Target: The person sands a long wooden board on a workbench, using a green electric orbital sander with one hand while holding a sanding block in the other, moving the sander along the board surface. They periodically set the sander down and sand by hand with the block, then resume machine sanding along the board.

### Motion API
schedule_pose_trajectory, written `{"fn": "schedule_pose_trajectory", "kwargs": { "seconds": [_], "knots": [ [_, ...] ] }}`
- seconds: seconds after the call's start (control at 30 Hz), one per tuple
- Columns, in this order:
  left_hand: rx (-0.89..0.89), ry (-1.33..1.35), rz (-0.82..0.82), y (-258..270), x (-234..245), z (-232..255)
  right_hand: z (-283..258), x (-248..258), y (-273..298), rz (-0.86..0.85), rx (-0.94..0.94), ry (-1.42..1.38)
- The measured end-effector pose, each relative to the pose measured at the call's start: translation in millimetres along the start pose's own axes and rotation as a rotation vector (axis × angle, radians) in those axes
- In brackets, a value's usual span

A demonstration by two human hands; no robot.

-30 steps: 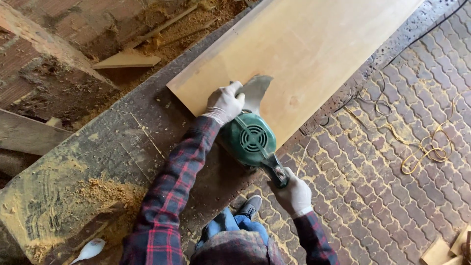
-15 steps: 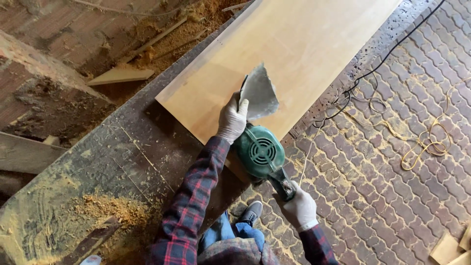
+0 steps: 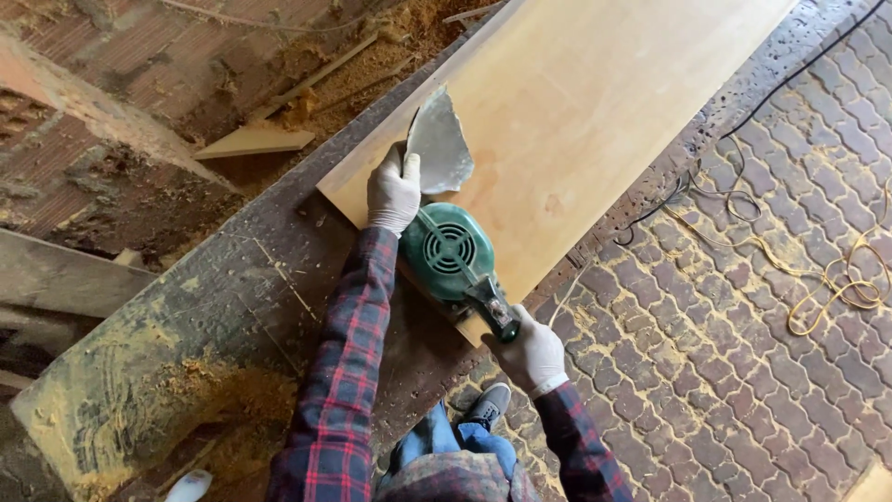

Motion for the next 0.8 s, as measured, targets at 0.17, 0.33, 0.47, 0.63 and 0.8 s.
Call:
{"fn": "schedule_pose_trajectory", "kwargs": {
  "seconds": [0.17,0.33,0.47,0.63,0.8],
  "knots": [
    [0.001,-0.019,0.001,19,3,6,-2,4,21,0.006,-0.001,-0.018],
    [-0.023,-0.003,-0.095,49,-18,11,30,9,45,0.032,-0.048,-0.011],
    [0.006,0.037,-0.138,68,-25,29,51,8,60,0.105,-0.024,0.082],
    [-0.098,0.126,-0.023,72,-13,37,46,14,54,0.129,0.0,0.085],
    [-0.045,0.033,-0.023,44,-3,15,21,3,34,0.162,0.047,0.043]
  ]
}}
Point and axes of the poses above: each hand's wrist, its own y-axis away from the middle knuckle, its own x-axis out of the back of the hand, z = x × y, the point moved 2 cm from there along -y, towards the middle knuckle, and after that the axes turned 1 degree about z, right-handed, at the moved point
